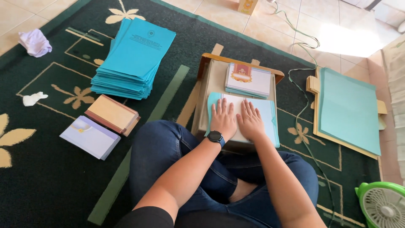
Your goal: The person sits on the floor and assembles books by inserting a stack of pages into a light blue cover. They smooth the pages and cover with their hands, then place the completed book onto a wooden stand. The person repeats this process with additional pages and covers.
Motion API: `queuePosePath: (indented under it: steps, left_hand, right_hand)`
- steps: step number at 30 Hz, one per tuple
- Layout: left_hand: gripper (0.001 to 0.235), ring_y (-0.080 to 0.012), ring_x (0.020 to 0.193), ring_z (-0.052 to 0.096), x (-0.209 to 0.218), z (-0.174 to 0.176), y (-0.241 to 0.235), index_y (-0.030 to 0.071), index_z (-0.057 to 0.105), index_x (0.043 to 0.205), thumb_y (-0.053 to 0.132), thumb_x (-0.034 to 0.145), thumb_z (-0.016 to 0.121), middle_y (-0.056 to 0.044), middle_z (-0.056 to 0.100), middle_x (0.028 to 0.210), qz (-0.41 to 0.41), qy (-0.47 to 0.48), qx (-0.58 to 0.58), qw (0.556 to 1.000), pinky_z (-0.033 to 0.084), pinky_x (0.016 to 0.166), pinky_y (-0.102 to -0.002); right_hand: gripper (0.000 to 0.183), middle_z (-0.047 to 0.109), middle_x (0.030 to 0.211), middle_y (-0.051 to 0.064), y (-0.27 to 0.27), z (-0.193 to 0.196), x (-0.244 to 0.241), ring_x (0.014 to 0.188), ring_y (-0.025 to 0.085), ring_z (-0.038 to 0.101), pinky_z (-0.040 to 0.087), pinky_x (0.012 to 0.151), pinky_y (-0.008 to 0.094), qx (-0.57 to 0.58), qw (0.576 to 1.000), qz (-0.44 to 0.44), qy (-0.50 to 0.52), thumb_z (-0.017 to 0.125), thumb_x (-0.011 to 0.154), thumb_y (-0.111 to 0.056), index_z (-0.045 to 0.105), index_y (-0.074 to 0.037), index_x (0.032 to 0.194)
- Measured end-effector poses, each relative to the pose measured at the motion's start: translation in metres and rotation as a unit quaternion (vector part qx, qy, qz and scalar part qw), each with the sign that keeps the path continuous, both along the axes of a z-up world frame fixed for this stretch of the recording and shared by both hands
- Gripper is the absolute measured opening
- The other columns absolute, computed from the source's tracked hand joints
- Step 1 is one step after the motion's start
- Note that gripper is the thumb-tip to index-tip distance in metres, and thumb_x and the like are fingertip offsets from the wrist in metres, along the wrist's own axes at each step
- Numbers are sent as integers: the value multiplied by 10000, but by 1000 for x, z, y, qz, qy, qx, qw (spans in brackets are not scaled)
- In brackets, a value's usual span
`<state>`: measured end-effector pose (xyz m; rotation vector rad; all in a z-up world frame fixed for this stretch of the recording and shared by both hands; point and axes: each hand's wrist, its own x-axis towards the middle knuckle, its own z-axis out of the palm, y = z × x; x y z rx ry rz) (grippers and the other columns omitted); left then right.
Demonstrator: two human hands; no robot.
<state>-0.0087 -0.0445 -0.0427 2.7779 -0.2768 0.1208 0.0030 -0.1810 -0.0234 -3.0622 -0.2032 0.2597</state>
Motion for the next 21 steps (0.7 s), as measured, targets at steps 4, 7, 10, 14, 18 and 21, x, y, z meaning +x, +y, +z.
queuePosePath:
  steps: [4,7,10,14,18,21]
  left_hand:
    - [591,-400,1562,153,-3,6,1,131,393,1563,308,999,381,-202,225,1674,1,-2,14,1000,89,1248,-588]
    - [581,-404,1557,169,-4,2,0,119,401,1556,280,998,381,-210,234,1670,5,-17,15,1000,101,1242,-594]
    - [573,-410,1546,215,0,-4,0,98,453,1516,280,975,409,-225,302,1639,19,-50,-14,998,145,1236,-597]
    - [565,-419,1537,255,-7,0,2,73,496,1483,275,961,418,-236,347,1615,28,-77,-37,996,172,1232,-601]
    - [567,-436,1541,225,-6,-1,-4,69,451,1513,280,989,400,-258,306,1626,25,-74,-13,997,147,1227,-616]
    - [557,-439,1543,218,-9,8,0,61,444,1517,263,1004,369,-262,290,1633,16,-69,-12,997,145,1222,-617]
  right_hand:
    - [710,123,1741,65,-2,-5,-28,1603,253,100,107,1282,446,-1,1000,-10,-2,203,1067,-538,181,-148,1661]
    - [671,156,1734,90,-1,-1,-60,1593,285,148,151,1272,457,16,1000,-13,-14,244,1081,-484,215,-137,1654]
    - [630,294,1683,115,-8,-10,-81,1548,322,281,271,1233,454,29,999,-12,-38,375,1060,-452,318,-174,1623]
    - [658,429,1530,119,-12,8,-83,1355,357,522,454,1104,464,109,987,-119,-17,568,970,-557,486,-243,1541]
    - [656,526,1378,167,-17,39,-60,1201,315,658,596,905,450,184,961,-206,32,601,994,-571,496,-228,1543]
    - [669,576,1318,204,-11,56,-58,1226,360,634,617,864,458,252,945,-201,64,610,993,-585,534,-163,1506]
